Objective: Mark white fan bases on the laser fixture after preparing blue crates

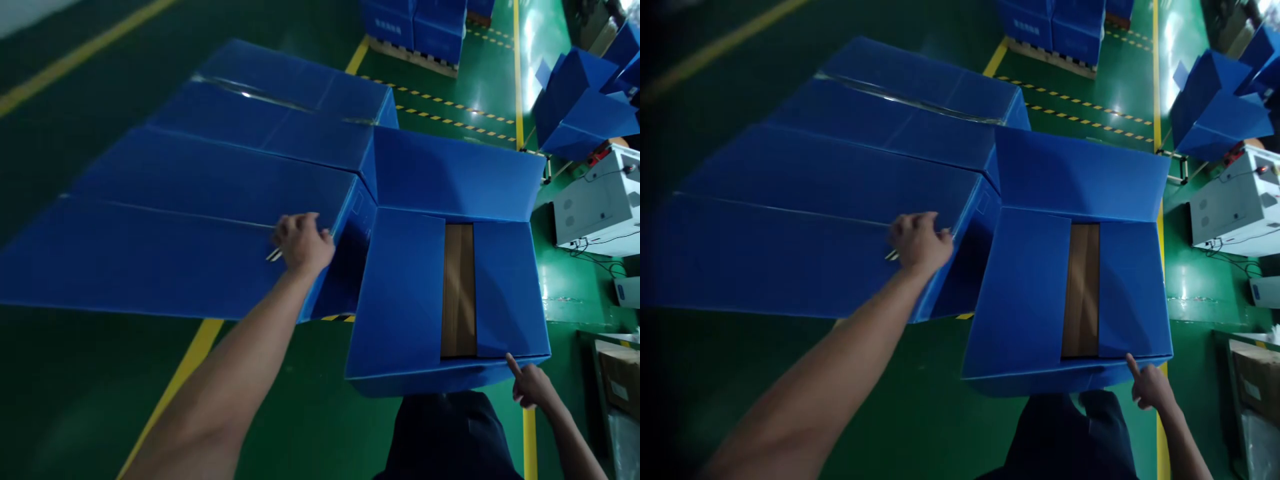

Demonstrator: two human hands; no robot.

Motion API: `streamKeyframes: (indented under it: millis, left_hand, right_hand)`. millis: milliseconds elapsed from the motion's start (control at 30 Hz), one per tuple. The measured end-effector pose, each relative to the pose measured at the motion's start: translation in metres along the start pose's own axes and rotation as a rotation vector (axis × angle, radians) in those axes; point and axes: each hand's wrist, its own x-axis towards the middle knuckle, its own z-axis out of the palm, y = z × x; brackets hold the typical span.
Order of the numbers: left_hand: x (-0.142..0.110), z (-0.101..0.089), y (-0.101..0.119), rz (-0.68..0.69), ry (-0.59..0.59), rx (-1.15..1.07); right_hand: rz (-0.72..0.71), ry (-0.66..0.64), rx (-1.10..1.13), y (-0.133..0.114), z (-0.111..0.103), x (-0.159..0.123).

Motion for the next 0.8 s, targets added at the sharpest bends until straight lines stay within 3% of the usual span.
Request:
streamKeyframes:
  millis: [100, 200, 267, 367, 467, 533, 600, 700, 800]
  left_hand:
    - [-0.062, 0.002, 0.068, 0.492, -0.096, -0.226]
    - [-0.144, 0.012, 0.132, 1.042, -0.389, -0.303]
    - [-0.190, 0.019, 0.159, 1.288, -0.562, -0.191]
    - [-0.230, 0.017, 0.179, 1.359, -0.659, -0.043]
    - [-0.238, -0.006, 0.195, 1.313, -0.619, -0.009]
    - [-0.235, -0.034, 0.206, 1.256, -0.574, 0.006]
    - [-0.231, -0.069, 0.210, 1.156, -0.512, 0.045]
    - [-0.227, -0.129, 0.199, 0.951, -0.400, 0.271]
    - [-0.227, -0.174, 0.178, 0.681, -0.318, 0.593]
  right_hand:
    - [-0.391, 0.113, -0.389, -0.054, 0.010, -0.011]
    - [-0.829, 0.282, -0.663, -0.108, 0.057, -0.007]
    - [-0.935, 0.294, -0.816, -0.131, 0.088, 0.002]
    - [-0.915, 0.226, -1.008, -0.145, 0.107, 0.011]
    - [-0.967, 0.214, -1.022, -0.151, 0.087, -0.001]
    - [-1.076, 0.219, -0.903, -0.159, 0.047, -0.019]
    - [-1.168, 0.228, -0.692, -0.169, -0.019, -0.034]
    - [-1.104, 0.274, -0.396, -0.171, -0.163, -0.021]
    - [-0.880, 0.460, -0.486, -0.135, -0.307, 0.044]
